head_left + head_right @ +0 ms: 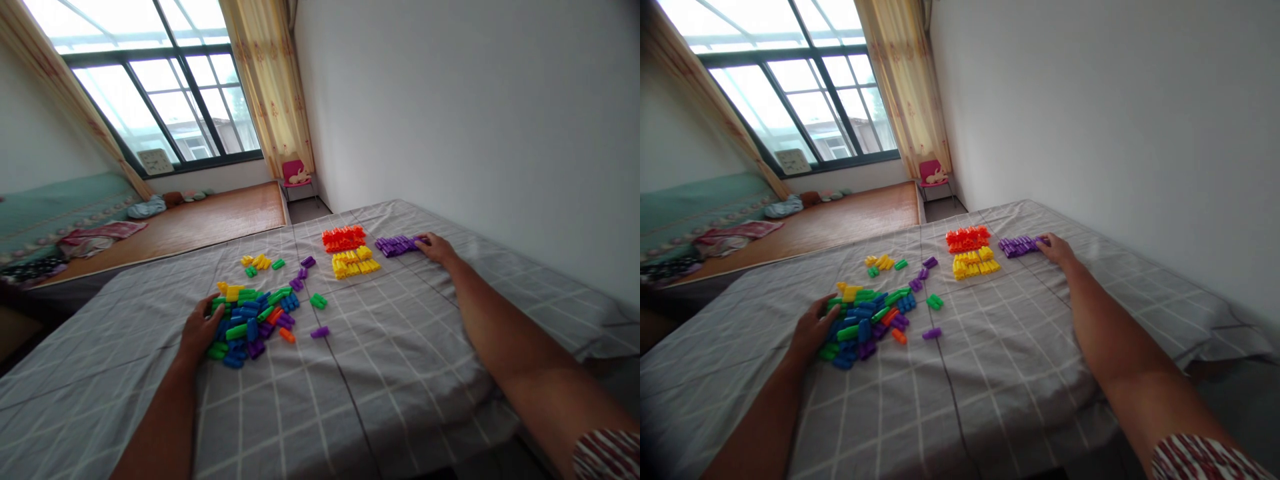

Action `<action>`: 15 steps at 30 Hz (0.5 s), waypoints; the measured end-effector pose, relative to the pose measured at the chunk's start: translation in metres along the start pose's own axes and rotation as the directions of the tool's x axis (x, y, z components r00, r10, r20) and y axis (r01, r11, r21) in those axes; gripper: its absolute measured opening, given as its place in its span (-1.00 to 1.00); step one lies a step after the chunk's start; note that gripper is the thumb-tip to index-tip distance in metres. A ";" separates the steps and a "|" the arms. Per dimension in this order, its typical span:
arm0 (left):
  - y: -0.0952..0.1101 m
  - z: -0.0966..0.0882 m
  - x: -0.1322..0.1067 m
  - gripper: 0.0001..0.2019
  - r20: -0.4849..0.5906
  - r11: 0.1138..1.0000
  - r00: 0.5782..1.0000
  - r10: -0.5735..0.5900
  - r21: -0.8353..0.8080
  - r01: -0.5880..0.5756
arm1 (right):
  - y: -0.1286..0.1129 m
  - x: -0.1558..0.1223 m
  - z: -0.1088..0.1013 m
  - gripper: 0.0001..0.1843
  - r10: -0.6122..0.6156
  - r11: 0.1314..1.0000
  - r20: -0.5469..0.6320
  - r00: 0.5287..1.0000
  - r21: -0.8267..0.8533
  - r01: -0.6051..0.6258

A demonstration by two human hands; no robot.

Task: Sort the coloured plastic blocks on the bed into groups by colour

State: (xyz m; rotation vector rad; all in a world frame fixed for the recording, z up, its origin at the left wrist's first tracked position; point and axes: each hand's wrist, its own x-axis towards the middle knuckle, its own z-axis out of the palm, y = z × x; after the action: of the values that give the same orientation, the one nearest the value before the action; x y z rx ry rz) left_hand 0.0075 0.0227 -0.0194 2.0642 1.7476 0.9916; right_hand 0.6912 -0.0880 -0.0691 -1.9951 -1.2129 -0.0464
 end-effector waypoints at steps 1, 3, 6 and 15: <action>0.001 0.000 0.000 -0.42 0.000 1.000 1.000 0.003 -0.005 -0.003 | 0.000 0.000 0.000 -0.69 0.000 1.000 0.004 1.000 -0.006 0.000; 0.002 0.000 -0.002 -0.42 0.002 1.000 1.000 0.009 -0.013 -0.009 | -0.001 -0.001 -0.001 -0.61 0.007 1.000 0.007 1.000 -0.002 -0.007; 0.003 0.001 -0.003 -0.40 0.015 1.000 1.000 0.015 -0.019 -0.015 | -0.003 -0.004 -0.003 -0.46 0.028 0.999 -0.050 0.998 0.029 -0.026; 0.006 0.009 -0.009 -0.47 0.027 0.998 1.000 0.009 -0.058 -0.008 | -0.051 -0.011 -0.006 -0.58 -0.138 0.988 -0.300 0.944 -0.104 0.112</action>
State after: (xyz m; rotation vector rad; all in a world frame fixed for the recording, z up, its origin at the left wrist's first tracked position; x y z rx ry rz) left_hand 0.0172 0.0153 -0.0254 2.0419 1.6781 0.9996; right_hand 0.6482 -0.0878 -0.0382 -1.8937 -1.1474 -0.4624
